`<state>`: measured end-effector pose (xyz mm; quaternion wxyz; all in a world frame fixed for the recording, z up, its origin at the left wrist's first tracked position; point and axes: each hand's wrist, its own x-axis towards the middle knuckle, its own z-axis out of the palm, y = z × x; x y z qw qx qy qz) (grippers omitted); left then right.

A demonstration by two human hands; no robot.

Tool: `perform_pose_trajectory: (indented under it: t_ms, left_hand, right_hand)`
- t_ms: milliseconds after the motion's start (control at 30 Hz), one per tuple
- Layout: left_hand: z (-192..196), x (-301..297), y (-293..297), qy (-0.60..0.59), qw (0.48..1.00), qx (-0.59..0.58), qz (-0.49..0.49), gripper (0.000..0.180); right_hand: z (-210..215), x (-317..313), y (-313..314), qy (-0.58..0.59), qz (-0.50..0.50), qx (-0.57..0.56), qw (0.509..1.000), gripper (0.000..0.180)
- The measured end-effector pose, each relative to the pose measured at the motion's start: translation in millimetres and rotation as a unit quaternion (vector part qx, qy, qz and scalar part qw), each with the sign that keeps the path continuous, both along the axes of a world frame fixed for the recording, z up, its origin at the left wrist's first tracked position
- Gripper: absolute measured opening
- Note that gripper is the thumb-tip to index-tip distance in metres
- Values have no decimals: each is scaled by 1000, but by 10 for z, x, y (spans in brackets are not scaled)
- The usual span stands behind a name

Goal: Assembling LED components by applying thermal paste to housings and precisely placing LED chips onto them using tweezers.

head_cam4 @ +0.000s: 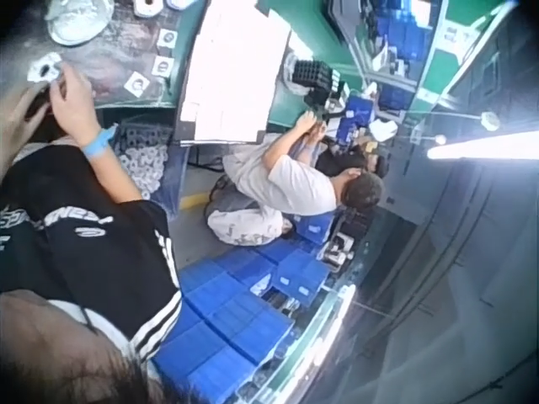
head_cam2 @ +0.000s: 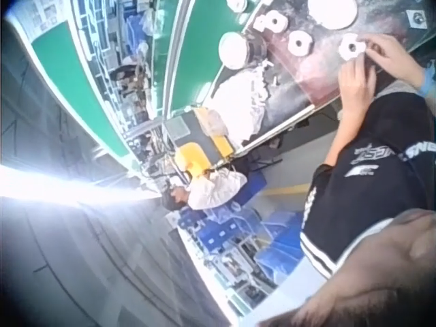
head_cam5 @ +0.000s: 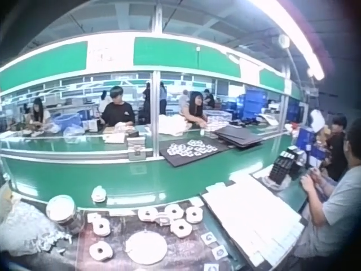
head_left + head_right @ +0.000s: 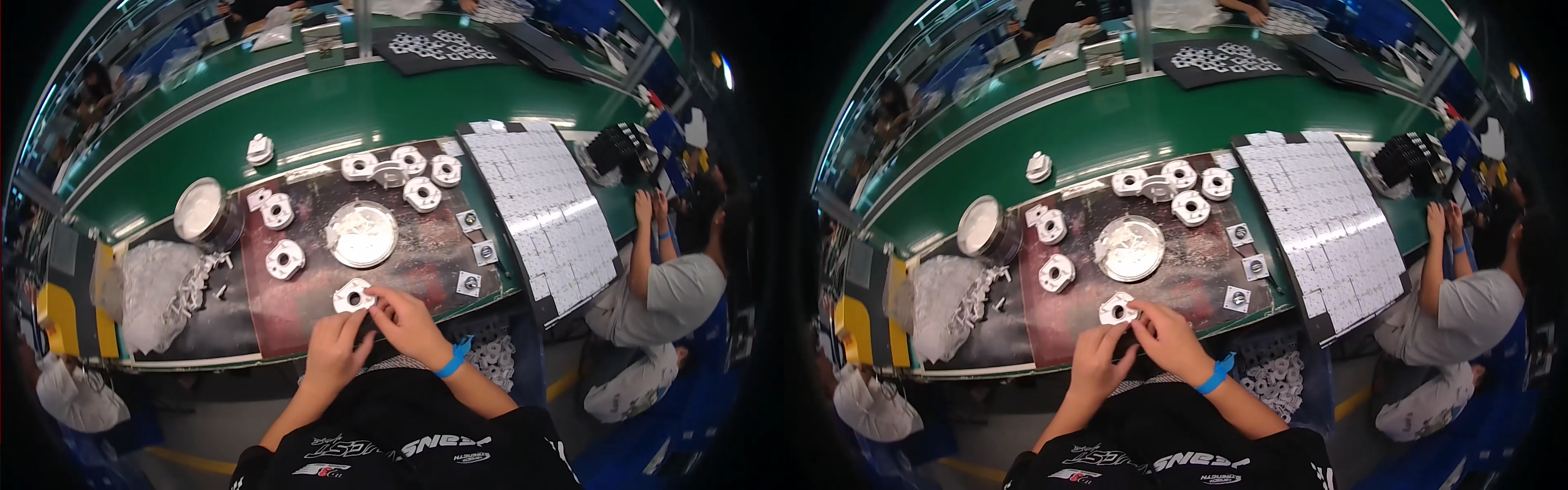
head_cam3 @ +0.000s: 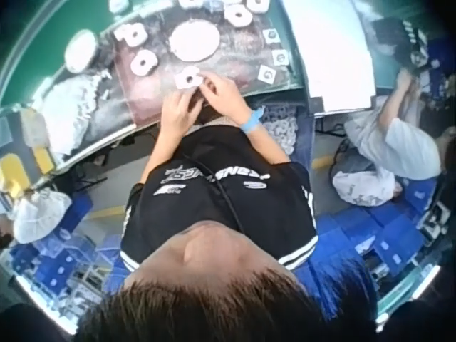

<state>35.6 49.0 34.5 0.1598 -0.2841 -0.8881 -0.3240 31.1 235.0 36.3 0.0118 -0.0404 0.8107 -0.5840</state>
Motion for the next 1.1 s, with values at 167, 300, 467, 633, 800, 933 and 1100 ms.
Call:
perform_pose_trajectory:
  t_ms: [167,300,467,633,800,933,1100]
  left_hand:
    - [3,174,-16,11,998,58,-11,47]
    - [25,-138,-118,-86,993,78,29,76]
    - [-198,-458,-208,-143,987,65,-43,78]
    - [-239,-323,-18,-101,989,86,66,74]
    - [-146,-238,34,-80,988,95,90,78]
    - [-59,-81,-100,-56,986,154,35,74]
    - [158,-51,-41,-97,964,242,-42,68]
  right_hand:
    - [-55,-103,65,60,34,18,997,33]
    - [159,-4,224,71,-37,46,996,31]
    - [227,224,764,121,-157,180,964,33]
    - [236,306,1231,140,-167,325,920,41]
    - [99,183,1303,129,-118,323,930,33]
    - [385,100,989,58,-81,170,980,26]
    - [265,140,433,-30,39,-224,973,35]
